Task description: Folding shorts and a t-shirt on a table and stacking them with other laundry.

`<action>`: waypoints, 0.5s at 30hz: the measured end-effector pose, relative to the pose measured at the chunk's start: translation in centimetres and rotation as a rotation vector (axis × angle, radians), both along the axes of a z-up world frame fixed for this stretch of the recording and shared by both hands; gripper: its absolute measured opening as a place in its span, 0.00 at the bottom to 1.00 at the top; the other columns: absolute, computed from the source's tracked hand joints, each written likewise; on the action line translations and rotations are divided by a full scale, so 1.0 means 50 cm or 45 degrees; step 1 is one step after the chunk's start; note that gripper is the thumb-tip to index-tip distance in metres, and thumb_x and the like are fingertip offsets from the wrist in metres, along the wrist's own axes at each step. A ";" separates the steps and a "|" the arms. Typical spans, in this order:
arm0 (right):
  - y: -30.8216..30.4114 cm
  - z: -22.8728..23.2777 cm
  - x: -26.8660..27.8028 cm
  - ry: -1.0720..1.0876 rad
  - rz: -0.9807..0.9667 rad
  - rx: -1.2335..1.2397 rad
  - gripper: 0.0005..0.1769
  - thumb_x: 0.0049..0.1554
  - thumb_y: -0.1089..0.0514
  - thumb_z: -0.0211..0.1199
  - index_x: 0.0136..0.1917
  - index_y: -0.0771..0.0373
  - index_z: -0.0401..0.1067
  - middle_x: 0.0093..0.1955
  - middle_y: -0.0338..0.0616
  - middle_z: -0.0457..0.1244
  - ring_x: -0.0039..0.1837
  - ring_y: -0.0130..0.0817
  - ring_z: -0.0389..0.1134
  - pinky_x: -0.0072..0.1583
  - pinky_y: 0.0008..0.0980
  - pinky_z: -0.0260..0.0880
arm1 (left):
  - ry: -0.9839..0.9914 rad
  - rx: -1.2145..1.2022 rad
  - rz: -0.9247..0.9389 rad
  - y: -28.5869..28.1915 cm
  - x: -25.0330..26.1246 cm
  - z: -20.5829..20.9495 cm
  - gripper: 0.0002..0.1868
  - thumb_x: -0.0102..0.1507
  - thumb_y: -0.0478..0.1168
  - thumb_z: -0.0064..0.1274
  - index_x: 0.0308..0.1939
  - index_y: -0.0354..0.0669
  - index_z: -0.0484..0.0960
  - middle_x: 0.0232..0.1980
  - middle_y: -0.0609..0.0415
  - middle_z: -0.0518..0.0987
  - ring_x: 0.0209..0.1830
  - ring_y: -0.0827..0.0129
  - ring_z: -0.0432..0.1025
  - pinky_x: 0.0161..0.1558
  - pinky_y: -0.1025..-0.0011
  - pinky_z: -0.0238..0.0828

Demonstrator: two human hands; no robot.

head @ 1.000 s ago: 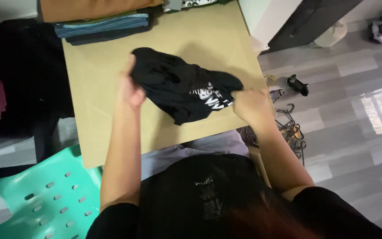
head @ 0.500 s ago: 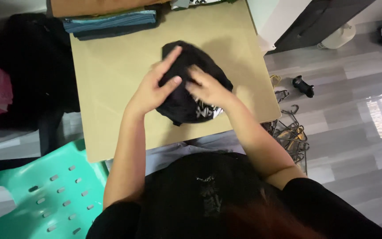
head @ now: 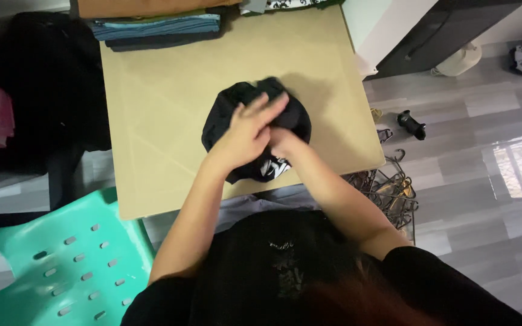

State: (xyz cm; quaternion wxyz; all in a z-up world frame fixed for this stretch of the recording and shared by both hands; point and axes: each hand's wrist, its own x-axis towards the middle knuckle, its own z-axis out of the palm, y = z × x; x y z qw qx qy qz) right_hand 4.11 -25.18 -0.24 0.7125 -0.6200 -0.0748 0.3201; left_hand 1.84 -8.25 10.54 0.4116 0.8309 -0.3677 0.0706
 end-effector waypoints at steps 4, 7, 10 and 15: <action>-0.051 0.094 0.011 0.497 -0.454 0.924 0.28 0.63 0.42 0.55 0.67 0.63 0.70 0.65 0.53 0.66 0.66 0.49 0.67 0.69 0.52 0.67 | -0.086 0.016 0.372 0.064 0.014 0.035 0.38 0.58 0.38 0.60 0.72 0.34 0.68 0.68 0.38 0.74 0.69 0.47 0.66 0.67 0.57 0.61; -0.119 0.110 0.025 0.498 -0.716 0.902 0.30 0.58 0.41 0.53 0.64 0.64 0.72 0.61 0.56 0.69 0.63 0.53 0.69 0.67 0.53 0.68 | 0.441 -0.077 0.345 0.114 0.048 -0.072 0.32 0.64 0.48 0.64 0.62 0.28 0.73 0.52 0.36 0.74 0.53 0.52 0.68 0.56 0.57 0.65; -0.169 0.140 0.039 0.448 -0.792 0.867 0.28 0.57 0.44 0.54 0.64 0.63 0.72 0.62 0.55 0.69 0.64 0.52 0.70 0.68 0.53 0.69 | 0.765 -0.420 0.137 0.167 0.077 -0.153 0.18 0.72 0.48 0.52 0.51 0.34 0.81 0.45 0.48 0.77 0.47 0.66 0.71 0.54 0.64 0.68; -0.376 0.065 0.056 0.573 -0.287 1.166 0.21 0.63 0.49 0.56 0.64 0.61 0.71 0.65 0.54 0.65 0.63 0.51 0.66 0.66 0.55 0.68 | 0.806 -1.615 0.347 0.276 0.028 0.024 0.15 0.71 0.47 0.49 0.53 0.41 0.82 0.52 0.52 0.83 0.53 0.66 0.78 0.59 0.65 0.75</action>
